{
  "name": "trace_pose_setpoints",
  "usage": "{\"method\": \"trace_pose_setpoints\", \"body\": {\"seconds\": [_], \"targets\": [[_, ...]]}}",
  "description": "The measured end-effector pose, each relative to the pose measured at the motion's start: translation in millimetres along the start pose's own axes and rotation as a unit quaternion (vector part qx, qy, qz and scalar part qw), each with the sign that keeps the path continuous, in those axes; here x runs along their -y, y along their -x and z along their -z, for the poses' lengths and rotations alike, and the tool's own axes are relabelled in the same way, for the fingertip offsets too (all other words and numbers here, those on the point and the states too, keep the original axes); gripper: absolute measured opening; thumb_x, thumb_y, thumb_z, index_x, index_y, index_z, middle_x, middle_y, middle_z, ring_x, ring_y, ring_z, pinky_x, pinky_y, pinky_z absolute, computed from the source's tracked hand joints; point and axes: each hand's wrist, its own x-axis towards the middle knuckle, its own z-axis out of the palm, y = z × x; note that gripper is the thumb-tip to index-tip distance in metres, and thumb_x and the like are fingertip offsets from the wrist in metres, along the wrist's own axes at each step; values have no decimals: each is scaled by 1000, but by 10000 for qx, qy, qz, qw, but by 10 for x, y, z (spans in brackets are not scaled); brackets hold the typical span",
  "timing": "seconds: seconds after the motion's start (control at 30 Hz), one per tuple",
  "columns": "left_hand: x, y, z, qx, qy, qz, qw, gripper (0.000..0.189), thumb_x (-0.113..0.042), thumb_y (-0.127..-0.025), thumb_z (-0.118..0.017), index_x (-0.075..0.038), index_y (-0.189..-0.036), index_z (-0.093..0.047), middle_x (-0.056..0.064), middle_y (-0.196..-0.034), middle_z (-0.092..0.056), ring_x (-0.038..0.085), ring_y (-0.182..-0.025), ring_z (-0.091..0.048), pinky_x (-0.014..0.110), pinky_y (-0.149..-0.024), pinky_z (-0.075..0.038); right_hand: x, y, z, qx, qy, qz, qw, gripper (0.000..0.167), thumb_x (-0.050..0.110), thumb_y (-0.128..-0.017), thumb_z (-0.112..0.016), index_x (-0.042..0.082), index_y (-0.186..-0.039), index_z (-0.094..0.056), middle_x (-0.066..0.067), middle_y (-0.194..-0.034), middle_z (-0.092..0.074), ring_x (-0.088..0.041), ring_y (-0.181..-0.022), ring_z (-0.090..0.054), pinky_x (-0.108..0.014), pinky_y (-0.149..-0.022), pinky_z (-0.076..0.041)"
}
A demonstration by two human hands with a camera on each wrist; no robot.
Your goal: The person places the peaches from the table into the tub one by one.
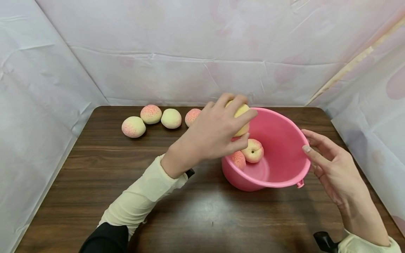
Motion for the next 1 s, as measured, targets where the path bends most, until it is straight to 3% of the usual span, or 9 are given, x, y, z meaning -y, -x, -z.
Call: {"method": "trace_pose_setpoints", "body": {"seconds": [0.4,0.73,1.0], "targets": [[3,-183,-189,1140,3,-296,9930,43,-43,-98,-55,-31,-139,-58,-2,-145,-50,22,-133,-47,38,-91,-55,-6,1,-1,29,-60,1,10000,51,-11,-103,-49,4,-152,-50,-6,-123,-64,-13,-99,-72,-23,-75,-62],[-4,-304,-246,1734,325,-824,9809,30,-34,-96,-66,-26,-124,-65,-3,-137,-54,21,-127,-48,33,-84,-52,-2,0,11,142,-143,-9,9998,52,-11,-103,-49,4,-153,-49,-6,-123,-64,-13,-101,-72,-23,-75,-62],[-47,-367,-315,2089,387,-1161,9702,26,-25,-95,-69,-23,-120,-70,0,-125,-57,23,-121,-49,34,-102,-45,-8,-2,6,79,-85,4,9999,51,-11,-103,-50,4,-152,-49,-6,-123,-64,-13,-101,-73,-23,-75,-62]]}}
